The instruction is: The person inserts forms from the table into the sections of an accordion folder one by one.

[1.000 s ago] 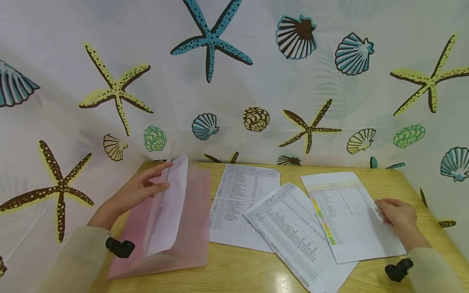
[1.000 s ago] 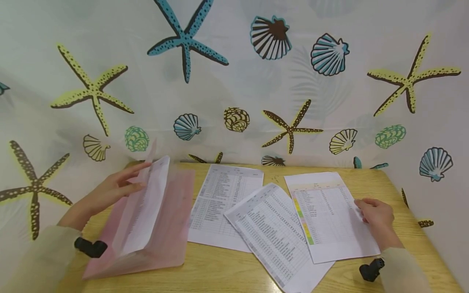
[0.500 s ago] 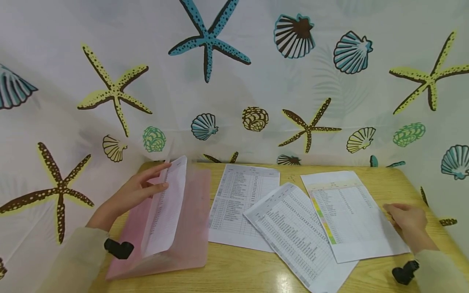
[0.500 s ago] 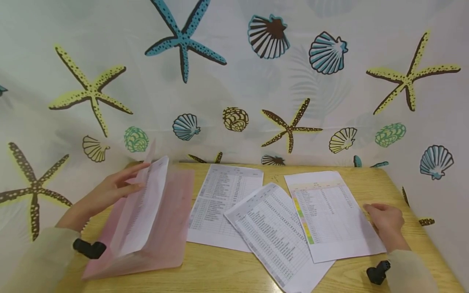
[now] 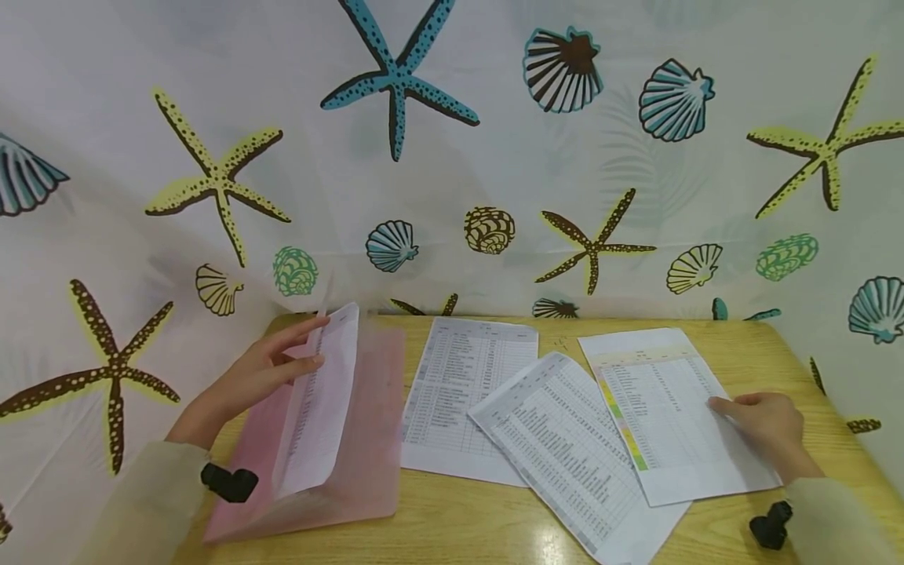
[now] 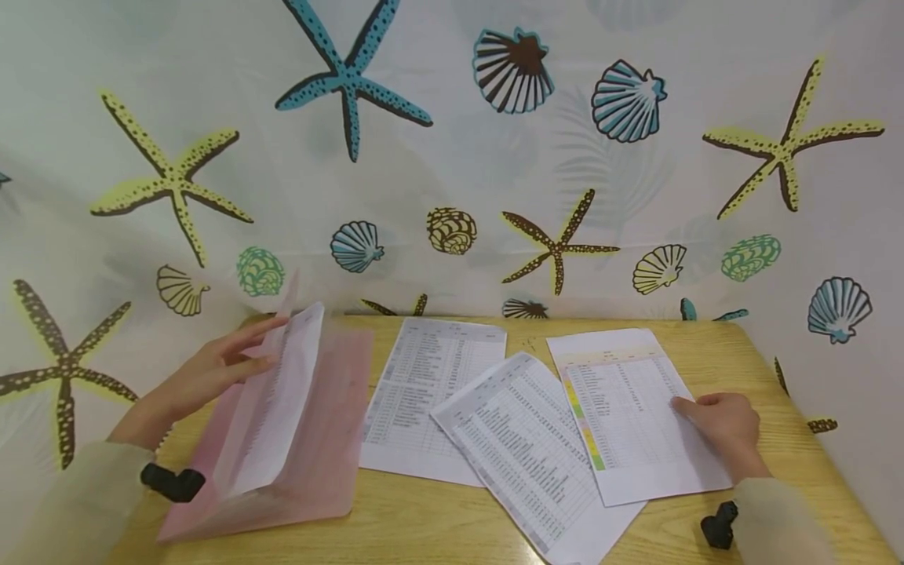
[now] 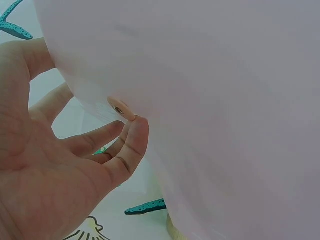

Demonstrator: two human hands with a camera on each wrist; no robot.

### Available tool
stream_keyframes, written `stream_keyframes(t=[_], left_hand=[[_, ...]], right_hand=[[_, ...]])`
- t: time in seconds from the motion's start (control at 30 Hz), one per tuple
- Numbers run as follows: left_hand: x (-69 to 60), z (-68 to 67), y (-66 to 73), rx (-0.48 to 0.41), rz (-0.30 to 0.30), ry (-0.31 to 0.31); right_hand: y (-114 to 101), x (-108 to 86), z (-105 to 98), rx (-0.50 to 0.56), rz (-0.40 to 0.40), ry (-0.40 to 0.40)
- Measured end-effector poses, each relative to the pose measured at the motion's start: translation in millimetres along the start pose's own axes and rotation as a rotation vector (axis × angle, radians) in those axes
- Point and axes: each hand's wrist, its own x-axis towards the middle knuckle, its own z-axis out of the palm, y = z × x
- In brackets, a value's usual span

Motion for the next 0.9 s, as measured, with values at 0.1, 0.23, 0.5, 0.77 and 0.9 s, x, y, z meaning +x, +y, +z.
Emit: stream_keyframes(t=[0.1, 0.23, 0.5, 0.77, 0.9], left_hand=[[0.4, 0.3, -0.8, -0.001, 0.001, -0.002], [0.3, -0.2, -0.4, 0.000, 0.000, 0.002], [0.5, 2.3, -2.5, 0.011, -0.008, 0.009], [1.8, 2.6, -4.3, 0.017, -0.002, 0.007], [2.4, 2.4, -4.6, 0.016, -0.002, 0.004]], right_hand=[[-1.3, -1.0, 2.4, -0.035, -0.027, 0.017], [-5.2, -3.7, 4.2, -0.034, -0.045, 0.038], [-7.3, -6.3, 7.8, -0.009, -0.076, 0.057], [-13.3, -9.7, 9.5, -0.036, -0.085, 0.064], [-16.3, -9.4, 10.8, -0.049, -0.088, 0.069]])
